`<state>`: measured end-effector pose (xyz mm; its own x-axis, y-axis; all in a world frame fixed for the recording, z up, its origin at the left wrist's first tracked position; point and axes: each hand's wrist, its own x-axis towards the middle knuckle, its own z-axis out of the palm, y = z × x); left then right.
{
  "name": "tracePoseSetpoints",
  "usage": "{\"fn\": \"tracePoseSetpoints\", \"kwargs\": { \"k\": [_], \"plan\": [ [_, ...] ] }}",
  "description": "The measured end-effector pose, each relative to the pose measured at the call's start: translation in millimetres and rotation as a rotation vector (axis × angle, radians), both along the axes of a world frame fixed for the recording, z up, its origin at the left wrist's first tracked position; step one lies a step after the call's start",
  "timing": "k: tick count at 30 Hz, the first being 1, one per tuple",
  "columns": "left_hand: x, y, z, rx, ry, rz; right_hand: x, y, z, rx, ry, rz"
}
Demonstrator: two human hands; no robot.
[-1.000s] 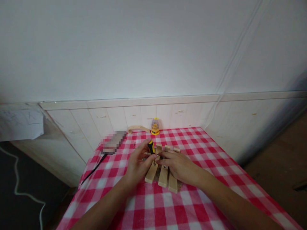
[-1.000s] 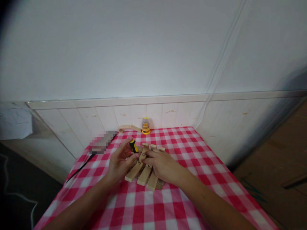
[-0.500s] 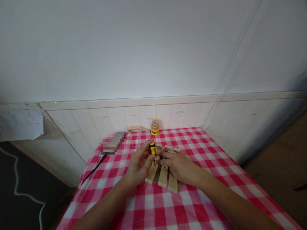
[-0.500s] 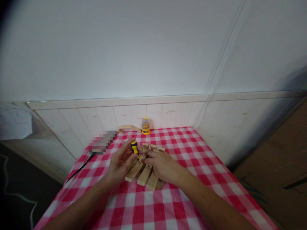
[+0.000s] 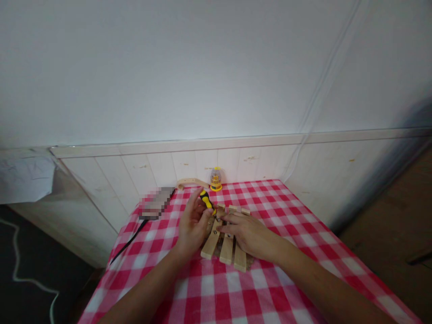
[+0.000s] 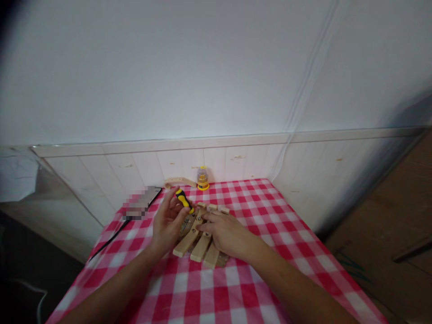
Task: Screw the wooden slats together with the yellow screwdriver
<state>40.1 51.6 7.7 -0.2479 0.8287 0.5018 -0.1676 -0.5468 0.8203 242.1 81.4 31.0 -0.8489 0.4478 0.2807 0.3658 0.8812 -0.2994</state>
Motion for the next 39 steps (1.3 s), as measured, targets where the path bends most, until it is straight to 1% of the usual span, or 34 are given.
{"fn": "tracePoseSetpoints", "kwargs": {
  "k": [4, 7, 12, 16, 22, 29, 39],
  "plan": [
    [6.1, 6.6, -1.5, 0.011, 0.013, 0.010, -0.1, -0.8, 0.1, 0.007, 0.012, 0.002],
    [6.2, 7.6, -3.6, -0.004, 0.026, 0.033, 0.9, 0.6, -4.0, 0.022, -0.003, -0.001],
    [6.4, 8.6, -5.0, -0.008, 0.054, 0.031, 1.4, 2.4, -7.7, 0.013, 0.013, -0.002],
    [6.2, 8.8, -6.4, 0.003, 0.082, 0.029, 1.1, 1.5, -6.0, 0.002, 0.015, -0.003],
    [3.7, 8.7, -9.3, -0.011, 0.071, 0.020, 0.9, 0.0, -4.0, 0.013, -0.005, -0.015],
    [3.9, 9.9, -13.7, -0.018, 0.076, 0.001, 0.2, 0.8, -4.6, -0.001, 0.025, 0.000],
    [1.3, 15.8, -21.2, 0.020, 0.090, -0.051, -0.2, -2.1, 1.8, 0.013, 0.001, -0.006]
  ]
}}
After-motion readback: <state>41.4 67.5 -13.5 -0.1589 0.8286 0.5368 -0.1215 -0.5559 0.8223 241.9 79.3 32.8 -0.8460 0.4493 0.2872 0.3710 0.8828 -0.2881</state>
